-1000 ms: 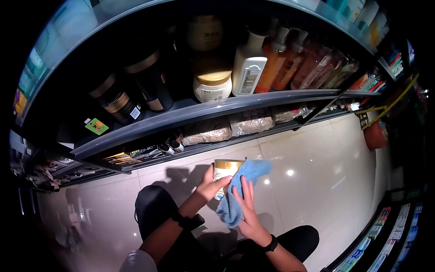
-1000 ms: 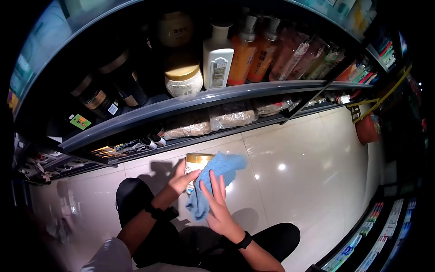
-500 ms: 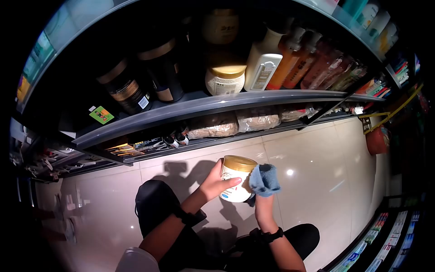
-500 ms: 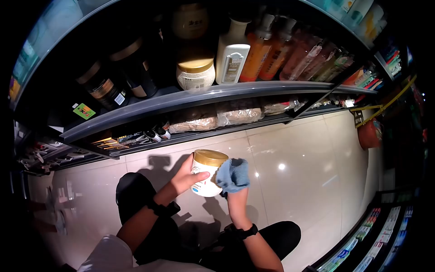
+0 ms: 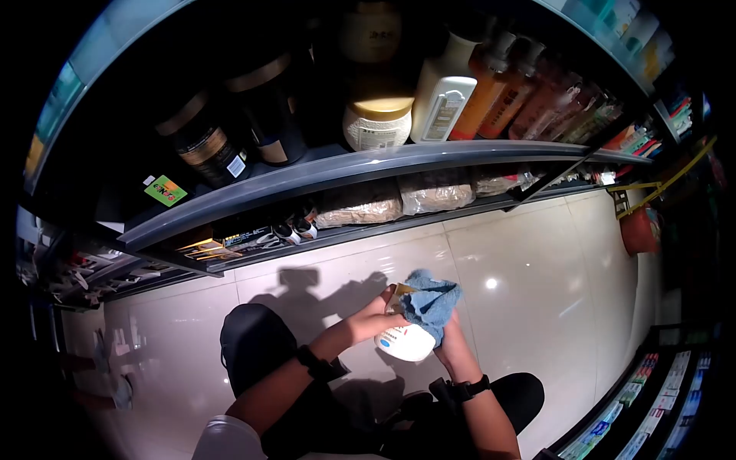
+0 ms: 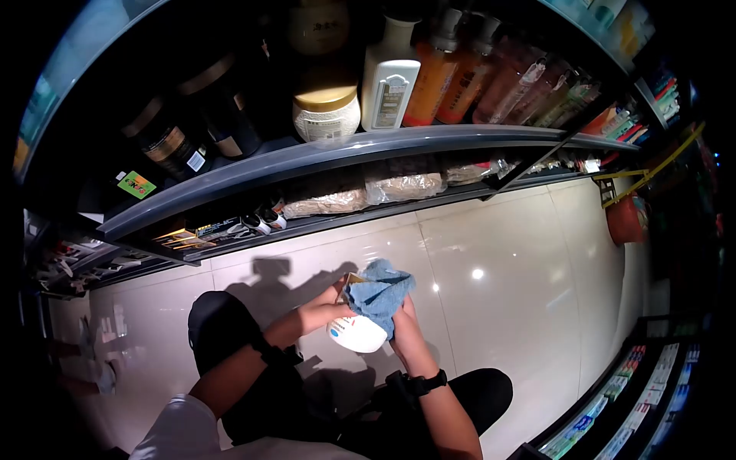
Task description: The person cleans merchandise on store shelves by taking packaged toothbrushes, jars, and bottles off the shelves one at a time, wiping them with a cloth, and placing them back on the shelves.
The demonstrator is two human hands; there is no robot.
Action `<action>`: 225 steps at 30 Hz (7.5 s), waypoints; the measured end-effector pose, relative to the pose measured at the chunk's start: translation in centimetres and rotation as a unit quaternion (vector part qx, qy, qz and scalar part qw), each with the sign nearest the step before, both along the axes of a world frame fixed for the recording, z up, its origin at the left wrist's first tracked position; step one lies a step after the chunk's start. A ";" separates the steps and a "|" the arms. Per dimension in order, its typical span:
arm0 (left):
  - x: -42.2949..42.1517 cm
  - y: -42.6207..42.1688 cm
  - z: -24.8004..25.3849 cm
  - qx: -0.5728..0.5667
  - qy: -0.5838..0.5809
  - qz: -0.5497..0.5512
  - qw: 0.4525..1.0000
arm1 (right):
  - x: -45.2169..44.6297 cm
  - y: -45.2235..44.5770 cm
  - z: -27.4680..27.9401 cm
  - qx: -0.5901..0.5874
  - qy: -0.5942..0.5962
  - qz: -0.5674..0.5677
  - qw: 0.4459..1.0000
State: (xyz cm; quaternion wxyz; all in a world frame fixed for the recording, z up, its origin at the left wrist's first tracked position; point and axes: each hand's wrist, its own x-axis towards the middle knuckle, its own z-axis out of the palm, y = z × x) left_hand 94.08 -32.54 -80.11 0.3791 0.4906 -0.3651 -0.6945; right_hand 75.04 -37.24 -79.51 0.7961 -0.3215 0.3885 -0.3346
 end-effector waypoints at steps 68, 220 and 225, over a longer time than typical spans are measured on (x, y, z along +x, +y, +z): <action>-1.5 -0.4 4.4 -0.057 0.109 0.152 0.981 | 1.6 2.3 1.5 -0.164 0.103 -0.035 0.980; -0.7 5.3 29.8 -0.696 -0.290 0.192 0.628 | 2.9 4.2 -0.6 -0.213 0.088 0.203 0.952; -4.4 3.8 32.8 -0.422 -0.386 -0.088 0.815 | 3.5 4.6 -2.5 -0.222 0.069 0.203 0.951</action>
